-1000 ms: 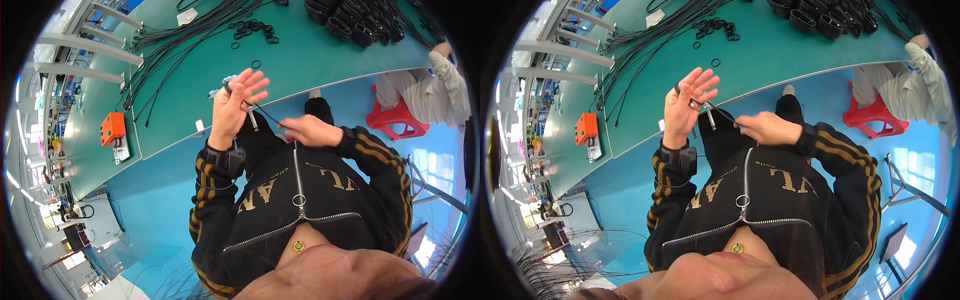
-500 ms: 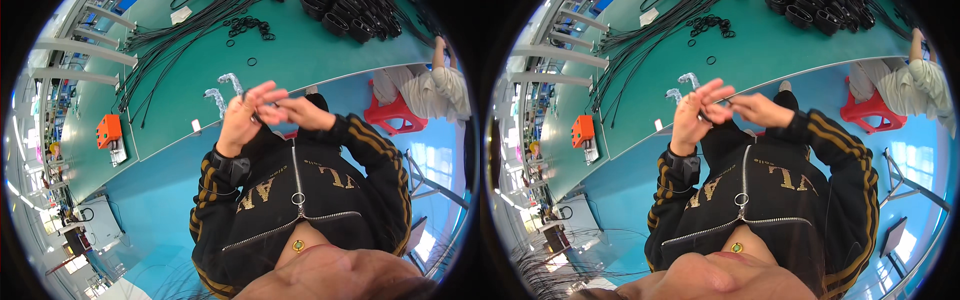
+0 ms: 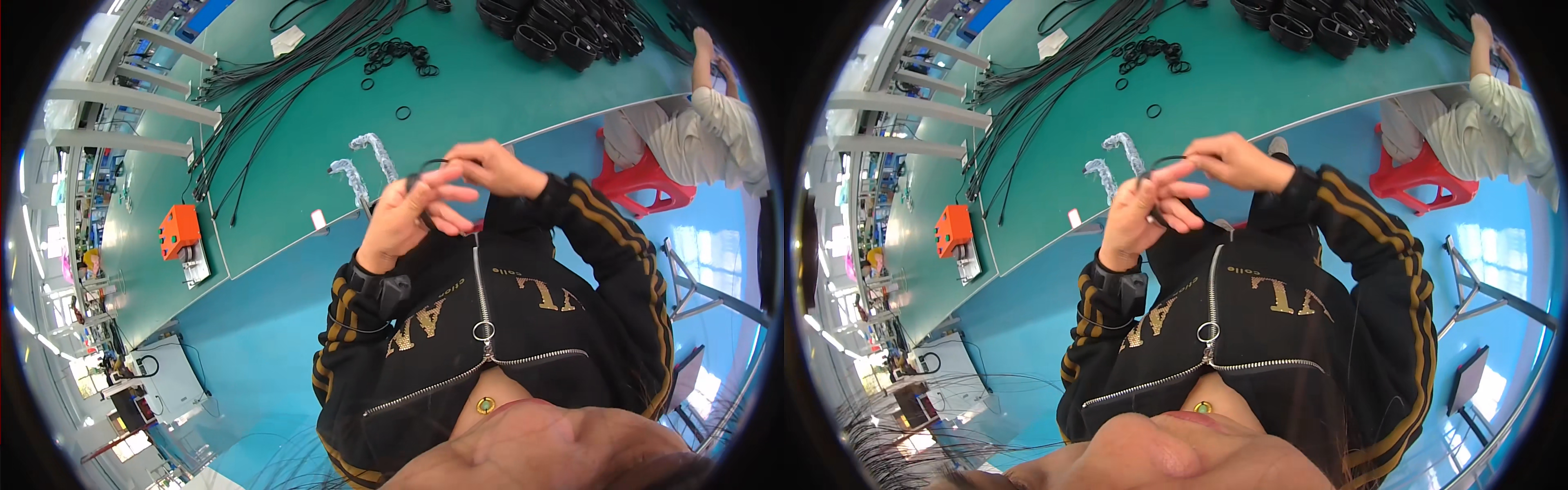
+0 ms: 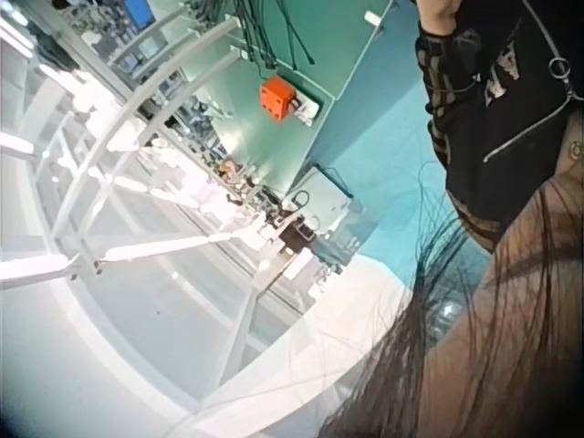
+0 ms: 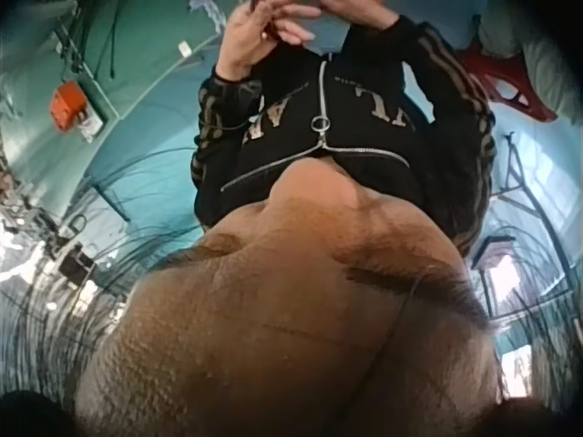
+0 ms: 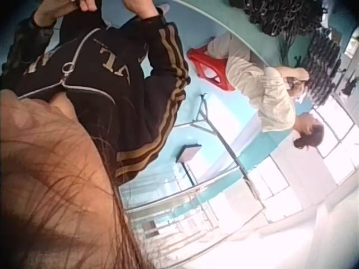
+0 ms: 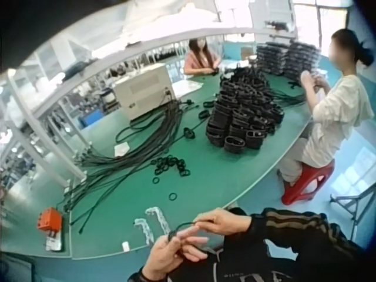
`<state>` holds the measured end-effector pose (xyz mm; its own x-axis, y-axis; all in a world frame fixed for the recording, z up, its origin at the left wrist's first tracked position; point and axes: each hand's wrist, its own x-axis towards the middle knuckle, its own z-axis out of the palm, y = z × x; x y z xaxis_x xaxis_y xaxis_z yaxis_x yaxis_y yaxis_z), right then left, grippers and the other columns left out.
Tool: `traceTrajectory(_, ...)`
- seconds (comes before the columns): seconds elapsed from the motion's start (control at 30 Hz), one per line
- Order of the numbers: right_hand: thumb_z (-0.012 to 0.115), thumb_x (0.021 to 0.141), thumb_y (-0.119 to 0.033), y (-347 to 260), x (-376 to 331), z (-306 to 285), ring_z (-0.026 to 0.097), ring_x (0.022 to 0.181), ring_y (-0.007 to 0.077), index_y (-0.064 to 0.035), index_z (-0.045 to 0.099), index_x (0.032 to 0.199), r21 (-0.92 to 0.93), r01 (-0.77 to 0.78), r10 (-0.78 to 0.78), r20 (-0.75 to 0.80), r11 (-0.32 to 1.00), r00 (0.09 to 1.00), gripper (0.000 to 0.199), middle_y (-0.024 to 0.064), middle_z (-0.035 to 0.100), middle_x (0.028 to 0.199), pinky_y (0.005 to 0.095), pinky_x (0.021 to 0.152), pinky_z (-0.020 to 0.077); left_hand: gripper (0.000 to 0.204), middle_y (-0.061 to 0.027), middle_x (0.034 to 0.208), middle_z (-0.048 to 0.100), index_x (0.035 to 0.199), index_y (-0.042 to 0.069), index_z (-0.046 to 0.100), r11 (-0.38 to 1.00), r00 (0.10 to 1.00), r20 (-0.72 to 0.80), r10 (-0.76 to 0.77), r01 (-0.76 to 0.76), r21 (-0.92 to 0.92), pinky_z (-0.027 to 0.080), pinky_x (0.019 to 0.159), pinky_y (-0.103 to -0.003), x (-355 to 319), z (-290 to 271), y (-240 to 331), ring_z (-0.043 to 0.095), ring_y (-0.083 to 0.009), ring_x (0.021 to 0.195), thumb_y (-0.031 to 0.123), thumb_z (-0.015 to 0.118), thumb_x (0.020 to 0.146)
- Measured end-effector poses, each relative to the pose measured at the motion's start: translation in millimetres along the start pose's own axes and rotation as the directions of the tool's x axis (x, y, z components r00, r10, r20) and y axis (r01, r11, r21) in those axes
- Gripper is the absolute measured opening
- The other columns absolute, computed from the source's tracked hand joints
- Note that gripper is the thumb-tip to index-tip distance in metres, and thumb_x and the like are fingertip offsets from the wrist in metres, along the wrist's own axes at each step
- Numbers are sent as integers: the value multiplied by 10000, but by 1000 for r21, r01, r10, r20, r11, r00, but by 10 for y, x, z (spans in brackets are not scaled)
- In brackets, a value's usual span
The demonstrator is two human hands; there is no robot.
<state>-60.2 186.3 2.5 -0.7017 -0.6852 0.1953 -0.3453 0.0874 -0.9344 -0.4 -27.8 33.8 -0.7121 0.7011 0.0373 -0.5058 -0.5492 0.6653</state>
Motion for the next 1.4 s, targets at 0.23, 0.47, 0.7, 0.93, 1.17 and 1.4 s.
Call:
traceTrajectory(0.23,542,885,-119,-512,-481,159,606,578,255,-33,553,1031,-212,-197,228,133,957,965,170,141,576,635,372,541,452,490,-193,1314,482,1331,-61,391,830,818,-282,501,-362,425,480,930,-375,158,-15,58,555,-315,1130,267,461,974)
traceTrajectory(0.47,589,836,-84,-640,93,-150,606,640,319,-35,598,931,-282,227,-221,54,932,974,107,127,591,680,356,546,461,455,-150,1276,521,1305,-51,434,660,953,-167,252,-43,750,470,920,-344,94,-132,-275,563,-273,1120,269,449,981)
traceTrajectory(0.7,597,843,-94,-403,222,-211,598,617,259,-28,628,826,-336,142,-147,11,931,989,74,112,597,692,317,562,467,386,-120,1048,630,1207,-65,499,919,962,-268,50,61,389,520,782,-323,107,125,-202,652,-250,903,248,432,991)
traceTrajectory(0.93,564,866,-116,-51,-79,133,584,602,300,-42,593,943,-191,-66,41,-135,979,990,111,145,585,676,359,554,454,414,-130,908,646,1213,-80,480,981,978,-91,190,-186,45,523,827,-346,21,-201,-119,652,-292,917,265,437,987)
traceTrajectory(1.17,540,863,-78,-238,-585,283,574,607,317,-20,551,1000,-419,-137,182,69,897,981,150,148,561,657,397,545,443,410,-138,995,643,1246,-77,466,892,765,-459,452,-375,252,503,894,-345,98,-106,-14,613,-286,1030,240,442,986)
traceTrajectory(1.4,597,809,-72,-712,-205,1,569,680,300,-24,566,943,-680,206,-155,137,704,978,145,114,570,757,392,582,448,414,-149,1120,612,1294,-54,440,807,762,-420,494,-221,547,478,925,-349,158,-117,-246,580,-257,1088,226,439,989)
